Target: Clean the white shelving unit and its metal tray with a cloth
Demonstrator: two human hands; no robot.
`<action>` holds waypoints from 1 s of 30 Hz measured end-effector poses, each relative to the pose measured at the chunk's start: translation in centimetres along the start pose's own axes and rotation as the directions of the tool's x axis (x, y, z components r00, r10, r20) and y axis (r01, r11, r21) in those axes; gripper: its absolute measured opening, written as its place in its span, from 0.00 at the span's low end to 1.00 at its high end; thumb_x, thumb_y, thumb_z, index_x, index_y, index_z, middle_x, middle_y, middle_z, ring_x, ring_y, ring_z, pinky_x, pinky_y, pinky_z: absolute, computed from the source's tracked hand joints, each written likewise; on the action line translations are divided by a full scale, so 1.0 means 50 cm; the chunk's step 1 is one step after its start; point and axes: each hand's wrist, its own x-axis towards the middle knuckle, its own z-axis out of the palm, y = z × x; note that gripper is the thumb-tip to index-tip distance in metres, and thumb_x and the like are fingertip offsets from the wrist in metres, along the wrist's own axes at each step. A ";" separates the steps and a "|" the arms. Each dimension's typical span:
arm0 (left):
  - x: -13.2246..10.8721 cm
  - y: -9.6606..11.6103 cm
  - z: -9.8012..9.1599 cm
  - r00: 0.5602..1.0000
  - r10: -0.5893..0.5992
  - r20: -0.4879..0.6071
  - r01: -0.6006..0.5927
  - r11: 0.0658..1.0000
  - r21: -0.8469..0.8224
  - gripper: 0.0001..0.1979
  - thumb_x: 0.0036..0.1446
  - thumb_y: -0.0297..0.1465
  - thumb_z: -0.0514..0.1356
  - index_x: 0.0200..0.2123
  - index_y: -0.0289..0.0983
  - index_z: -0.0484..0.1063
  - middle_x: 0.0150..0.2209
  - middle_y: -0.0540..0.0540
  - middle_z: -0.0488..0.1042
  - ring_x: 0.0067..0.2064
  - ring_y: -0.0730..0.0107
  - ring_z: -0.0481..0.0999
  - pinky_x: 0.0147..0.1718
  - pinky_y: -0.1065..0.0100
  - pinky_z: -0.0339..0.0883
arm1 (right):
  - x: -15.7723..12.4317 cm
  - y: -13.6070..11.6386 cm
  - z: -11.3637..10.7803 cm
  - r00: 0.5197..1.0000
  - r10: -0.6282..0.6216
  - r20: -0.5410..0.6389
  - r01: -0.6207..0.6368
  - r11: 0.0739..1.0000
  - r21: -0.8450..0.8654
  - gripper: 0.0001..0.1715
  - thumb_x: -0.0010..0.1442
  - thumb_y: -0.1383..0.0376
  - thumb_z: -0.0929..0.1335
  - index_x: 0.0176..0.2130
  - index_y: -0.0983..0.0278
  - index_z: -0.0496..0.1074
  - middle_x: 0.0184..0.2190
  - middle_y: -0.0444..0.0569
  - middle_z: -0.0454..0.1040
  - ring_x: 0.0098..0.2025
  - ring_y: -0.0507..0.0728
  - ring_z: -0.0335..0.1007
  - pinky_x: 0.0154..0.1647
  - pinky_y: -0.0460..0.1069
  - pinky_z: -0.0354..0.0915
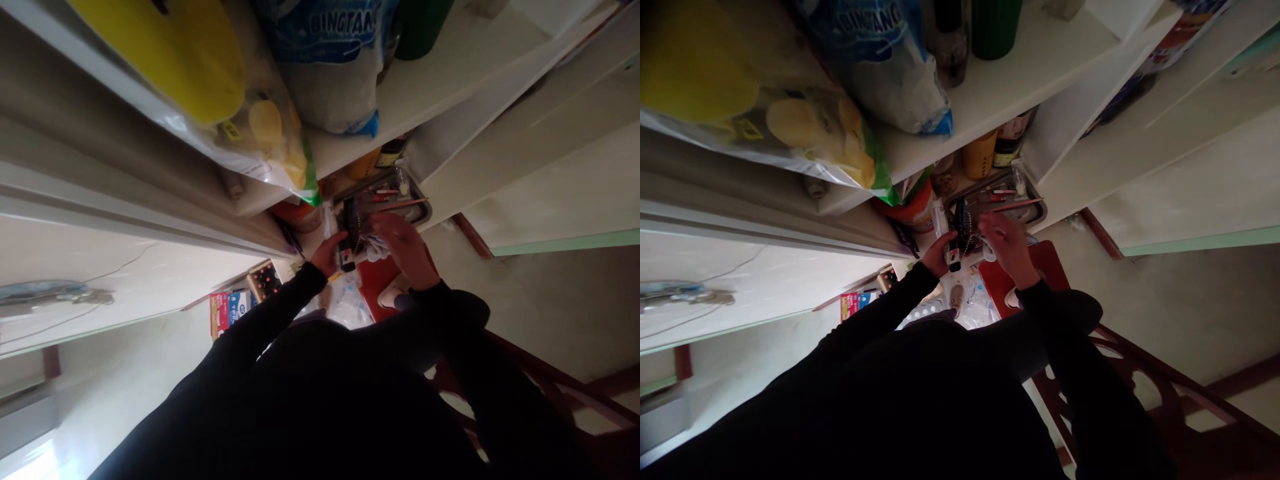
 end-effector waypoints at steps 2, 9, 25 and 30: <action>-0.013 -0.003 -0.002 0.998 -0.068 0.016 0.069 0.997 -0.034 0.07 0.63 0.32 0.71 0.41 0.35 0.85 0.43 0.38 0.91 0.56 0.47 0.91 0.68 0.50 0.81 | -0.027 0.006 0.023 0.998 -0.015 0.063 0.014 1.000 0.018 0.39 0.62 0.38 0.79 0.63 0.53 0.80 0.64 0.54 0.82 0.66 0.70 0.78 0.71 0.70 0.74; -0.049 -0.031 -0.060 0.993 -0.112 -0.034 0.110 0.993 -0.048 0.11 0.58 0.34 0.75 0.43 0.36 0.85 0.45 0.37 0.91 0.60 0.43 0.90 0.70 0.47 0.79 | -0.090 0.069 0.045 0.984 -0.176 -0.019 0.160 0.928 -0.336 0.27 0.78 0.49 0.64 0.67 0.51 0.79 0.67 0.56 0.80 0.72 0.70 0.73 0.76 0.72 0.68; -0.062 -0.034 -0.114 0.987 -0.043 -0.156 0.039 0.999 -0.029 0.10 0.59 0.29 0.74 0.43 0.33 0.85 0.41 0.40 0.91 0.52 0.50 0.93 0.64 0.54 0.84 | -0.025 0.112 0.022 0.953 -0.182 0.241 0.302 0.524 -0.797 0.13 0.69 0.53 0.76 0.45 0.59 0.86 0.70 0.60 0.76 0.70 0.78 0.63 0.66 0.73 0.61; -0.053 -0.034 -0.111 0.988 -0.054 -0.144 0.047 0.997 -0.053 0.07 0.61 0.29 0.74 0.42 0.32 0.85 0.40 0.38 0.90 0.52 0.49 0.93 0.62 0.54 0.85 | -0.042 0.126 -0.013 0.953 -0.189 0.236 0.297 0.438 -0.849 0.14 0.71 0.53 0.74 0.45 0.59 0.85 0.70 0.60 0.75 0.69 0.77 0.60 0.65 0.69 0.60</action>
